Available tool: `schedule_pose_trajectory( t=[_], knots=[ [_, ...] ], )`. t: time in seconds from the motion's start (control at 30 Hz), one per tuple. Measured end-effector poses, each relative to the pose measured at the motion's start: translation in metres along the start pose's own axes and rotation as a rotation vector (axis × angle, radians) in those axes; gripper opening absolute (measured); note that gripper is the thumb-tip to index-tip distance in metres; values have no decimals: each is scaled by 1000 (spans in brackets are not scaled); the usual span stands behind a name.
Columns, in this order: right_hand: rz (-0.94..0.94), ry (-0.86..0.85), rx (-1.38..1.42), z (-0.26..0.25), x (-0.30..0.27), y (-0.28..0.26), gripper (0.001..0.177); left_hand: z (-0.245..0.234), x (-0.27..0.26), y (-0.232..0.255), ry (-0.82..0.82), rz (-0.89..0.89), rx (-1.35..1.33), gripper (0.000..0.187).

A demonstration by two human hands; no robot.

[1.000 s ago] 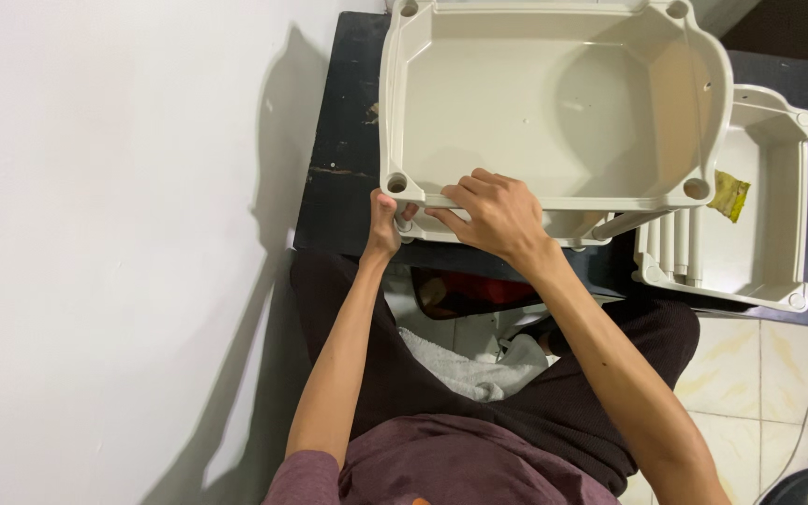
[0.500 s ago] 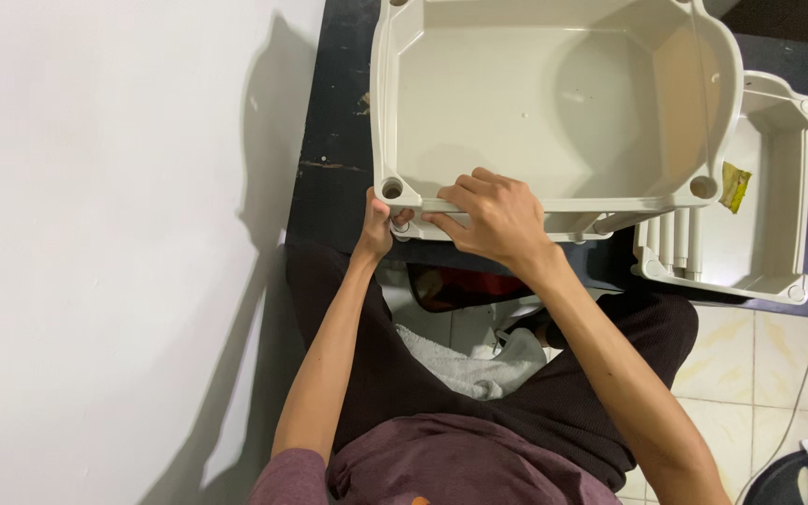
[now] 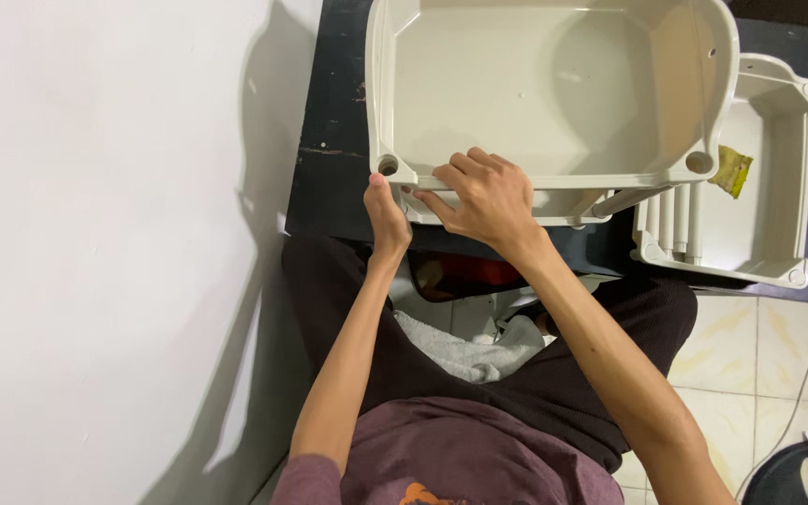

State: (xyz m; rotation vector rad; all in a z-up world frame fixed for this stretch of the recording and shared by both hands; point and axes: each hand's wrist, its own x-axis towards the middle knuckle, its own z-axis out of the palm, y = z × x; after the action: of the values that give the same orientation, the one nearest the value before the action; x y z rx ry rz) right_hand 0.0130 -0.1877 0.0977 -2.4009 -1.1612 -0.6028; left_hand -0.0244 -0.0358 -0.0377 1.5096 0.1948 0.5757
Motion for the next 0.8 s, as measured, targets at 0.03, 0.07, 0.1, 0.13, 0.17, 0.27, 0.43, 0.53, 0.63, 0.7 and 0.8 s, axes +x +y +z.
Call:
schedule_pose_trajectory(
  t=[0.03, 0.07, 0.1, 0.13, 0.17, 0.27, 0.43, 0.53, 0.63, 0.7, 0.8],
  knots=[
    [-9, 8, 3, 1, 0, 0, 34, 1, 3, -4, 13, 15, -13, 74],
    [-18, 15, 5, 1, 0, 1, 35, 3, 6, -8, 27, 30, -27, 76],
    [-24, 20, 8, -1, -1, 2, 36, 3, 9, -12, 6, 86, -23, 77],
    [-25, 20, 6, -1, -2, 2, 36, 0, 13, -15, -14, 141, -19, 79],
    [-30, 17, 1, -1, -3, 3, 35, 0, 13, -20, -31, 196, -21, 80],
    [-42, 27, 7, 1, -2, 7, 35, 4, 19, -35, 21, 161, -61, 79],
    [-24, -5, 33, 2, -4, 9, 37, -10, 30, -55, -183, 8, -257, 79],
    [-25, -17, 37, 2, -1, 10, 38, -29, 39, -58, -376, -127, -300, 85],
    [-7, -11, 28, 0, -3, 9, 36, -31, 41, -56, -430, -156, -296, 88],
    [-10, -7, 33, -1, -4, 7, 36, -31, 39, -50, -408, -136, -272, 87],
    [-10, 0, 31, -4, -2, 5, 35, -32, 34, -37, -354, -82, -193, 85]
  ],
)
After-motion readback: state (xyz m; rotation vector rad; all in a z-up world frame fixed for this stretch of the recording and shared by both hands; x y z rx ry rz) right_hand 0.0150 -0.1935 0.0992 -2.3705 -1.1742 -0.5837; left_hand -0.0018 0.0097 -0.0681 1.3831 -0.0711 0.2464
